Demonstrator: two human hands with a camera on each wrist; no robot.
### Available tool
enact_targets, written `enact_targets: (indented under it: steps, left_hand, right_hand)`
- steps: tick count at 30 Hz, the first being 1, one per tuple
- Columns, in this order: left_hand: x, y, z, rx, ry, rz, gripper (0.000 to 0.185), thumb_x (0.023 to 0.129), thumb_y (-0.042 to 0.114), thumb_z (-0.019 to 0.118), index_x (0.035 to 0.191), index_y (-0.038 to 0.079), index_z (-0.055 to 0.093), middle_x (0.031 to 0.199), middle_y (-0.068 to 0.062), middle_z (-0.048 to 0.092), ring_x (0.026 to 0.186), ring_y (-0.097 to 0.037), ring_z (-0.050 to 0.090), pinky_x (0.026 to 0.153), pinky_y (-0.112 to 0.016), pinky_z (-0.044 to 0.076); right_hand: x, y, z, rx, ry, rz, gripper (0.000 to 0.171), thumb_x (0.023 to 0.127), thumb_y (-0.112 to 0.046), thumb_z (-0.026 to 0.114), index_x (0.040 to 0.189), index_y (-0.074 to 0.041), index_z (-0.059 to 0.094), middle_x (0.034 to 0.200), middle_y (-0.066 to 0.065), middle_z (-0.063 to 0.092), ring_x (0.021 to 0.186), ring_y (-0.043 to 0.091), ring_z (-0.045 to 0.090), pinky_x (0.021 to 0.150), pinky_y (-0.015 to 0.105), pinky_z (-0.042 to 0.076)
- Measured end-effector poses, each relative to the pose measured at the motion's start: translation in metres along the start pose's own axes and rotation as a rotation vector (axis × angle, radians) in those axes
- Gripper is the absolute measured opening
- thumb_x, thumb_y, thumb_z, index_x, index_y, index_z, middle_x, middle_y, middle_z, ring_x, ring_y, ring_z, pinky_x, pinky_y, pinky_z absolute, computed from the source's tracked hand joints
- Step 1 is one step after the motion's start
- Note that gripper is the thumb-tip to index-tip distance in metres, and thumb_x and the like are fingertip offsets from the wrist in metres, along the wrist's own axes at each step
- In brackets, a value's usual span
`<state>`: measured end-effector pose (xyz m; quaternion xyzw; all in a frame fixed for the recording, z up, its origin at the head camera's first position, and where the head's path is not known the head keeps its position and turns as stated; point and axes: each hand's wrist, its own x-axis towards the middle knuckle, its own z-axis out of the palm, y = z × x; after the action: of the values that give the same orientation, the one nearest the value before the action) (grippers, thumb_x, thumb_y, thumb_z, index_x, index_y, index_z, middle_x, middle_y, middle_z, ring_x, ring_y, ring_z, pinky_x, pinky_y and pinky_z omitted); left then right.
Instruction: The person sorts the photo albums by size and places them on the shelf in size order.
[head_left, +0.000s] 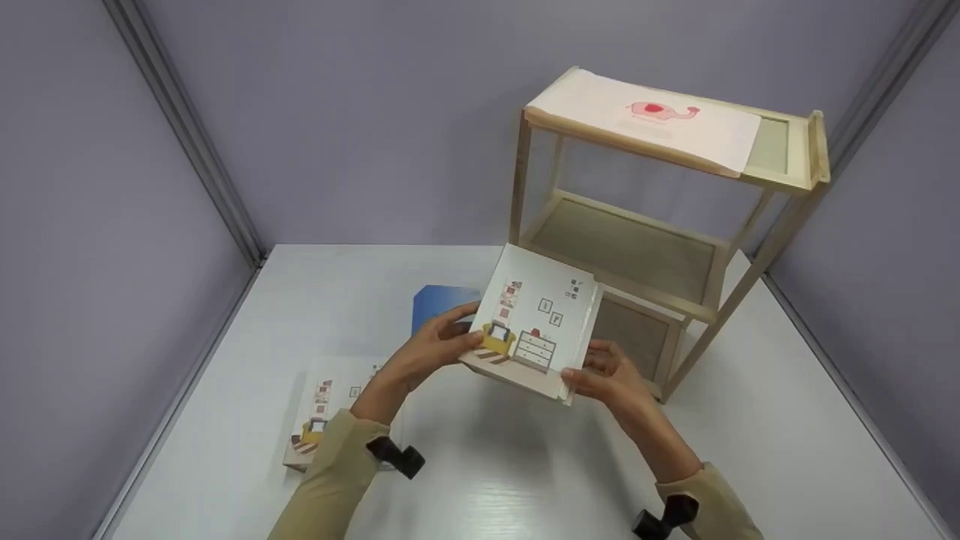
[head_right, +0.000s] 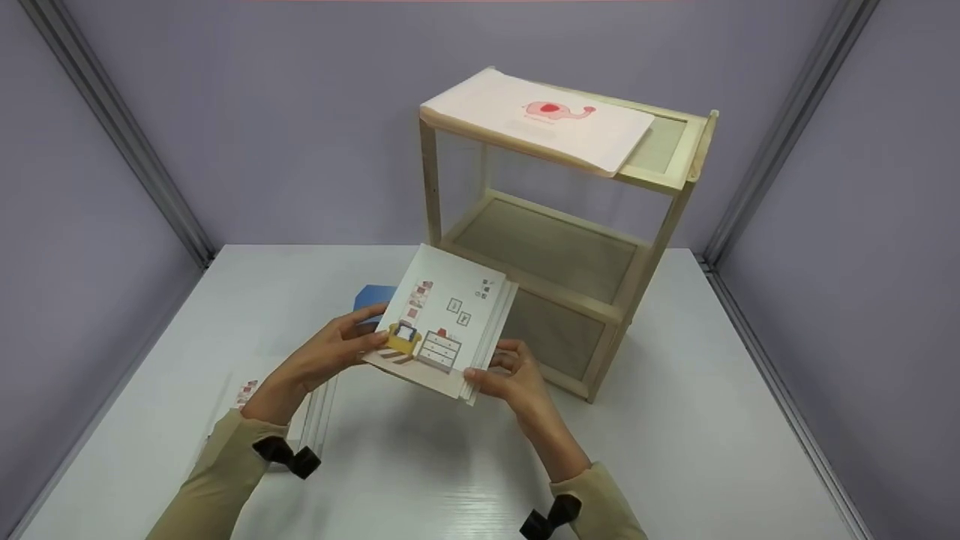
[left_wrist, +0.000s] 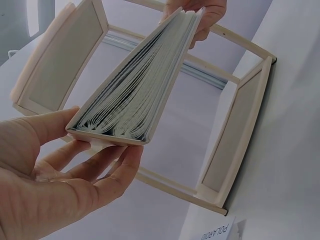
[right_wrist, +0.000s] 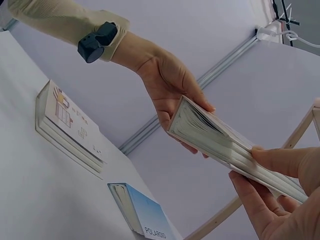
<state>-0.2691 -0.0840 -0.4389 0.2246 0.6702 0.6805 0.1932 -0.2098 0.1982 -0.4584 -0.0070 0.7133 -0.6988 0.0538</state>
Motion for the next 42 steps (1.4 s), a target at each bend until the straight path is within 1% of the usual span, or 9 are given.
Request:
enact_targets:
  steps: [5,9,16,24,29,34,42]
  left_hand:
    - [0.002,0.002,-0.001,-0.010,-0.008,0.007,0.058,0.092,0.018,0.058,0.144,0.014,0.032,0.125,-0.018,0.052,0.099,-0.020,0.061,0.082,-0.031,0.052]
    - [0.006,0.003,0.000,-0.016,-0.006,0.009,0.058,0.092,0.018,0.058,0.144,0.013,0.032,0.126,-0.020,0.052,0.100,-0.020,0.061,0.081,-0.030,0.052]
    - [0.011,0.007,0.002,-0.028,0.009,-0.004,0.056,0.092,0.018,0.059,0.143,0.015,0.035,0.128,-0.019,0.050,0.098,-0.019,0.061,0.078,-0.029,0.053]
    - [0.017,0.011,0.003,-0.022,-0.007,0.009,0.057,0.093,0.017,0.057,0.144,0.015,0.033,0.132,-0.019,0.047,0.100,-0.019,0.060,0.081,-0.031,0.053]
    - [0.019,0.012,0.004,-0.026,0.009,0.002,0.056,0.093,0.021,0.058,0.143,0.019,0.035,0.133,-0.017,0.047,0.103,-0.020,0.059,0.083,-0.032,0.052]
    - [0.021,0.013,0.006,-0.023,0.039,0.006,0.055,0.092,0.024,0.059,0.142,0.020,0.037,0.131,-0.016,0.049,0.105,-0.021,0.059,0.084,-0.033,0.052]
    - [0.022,0.019,0.009,-0.022,0.081,0.006,0.054,0.092,0.028,0.059,0.141,0.020,0.039,0.131,-0.014,0.050,0.108,-0.022,0.059,0.087,-0.036,0.051]
  right_hand:
    - [0.001,-0.002,-0.001,0.013,-0.006,-0.015,0.062,0.078,-0.007,0.073,0.128,-0.003,0.036,0.111,0.014,0.058,0.095,0.020,0.063,0.080,0.035,0.053]
    - [0.001,-0.004,-0.003,0.021,0.005,-0.019,0.062,0.078,-0.006,0.073,0.128,-0.004,0.035,0.112,0.015,0.058,0.094,0.021,0.064,0.079,0.035,0.054]
    - [0.002,-0.008,-0.005,0.023,0.017,-0.027,0.063,0.079,-0.006,0.072,0.128,-0.003,0.034,0.110,0.015,0.058,0.092,0.020,0.064,0.078,0.033,0.053]
    - [0.006,-0.009,-0.008,0.046,0.043,-0.028,0.061,0.079,-0.004,0.071,0.128,-0.003,0.033,0.107,0.013,0.059,0.090,0.018,0.064,0.079,0.033,0.053]
    - [0.006,-0.011,-0.008,0.042,0.062,-0.032,0.062,0.080,-0.006,0.071,0.129,-0.003,0.033,0.105,0.011,0.058,0.088,0.018,0.064,0.078,0.031,0.054]
    - [0.005,-0.013,-0.007,0.053,0.074,-0.043,0.061,0.082,-0.006,0.069,0.130,-0.004,0.033,0.106,0.011,0.059,0.088,0.017,0.064,0.077,0.030,0.053]
    - [0.005,-0.017,-0.008,0.083,0.076,-0.046,0.061,0.083,-0.007,0.068,0.132,-0.004,0.031,0.107,0.013,0.057,0.090,0.018,0.063,0.079,0.031,0.053]
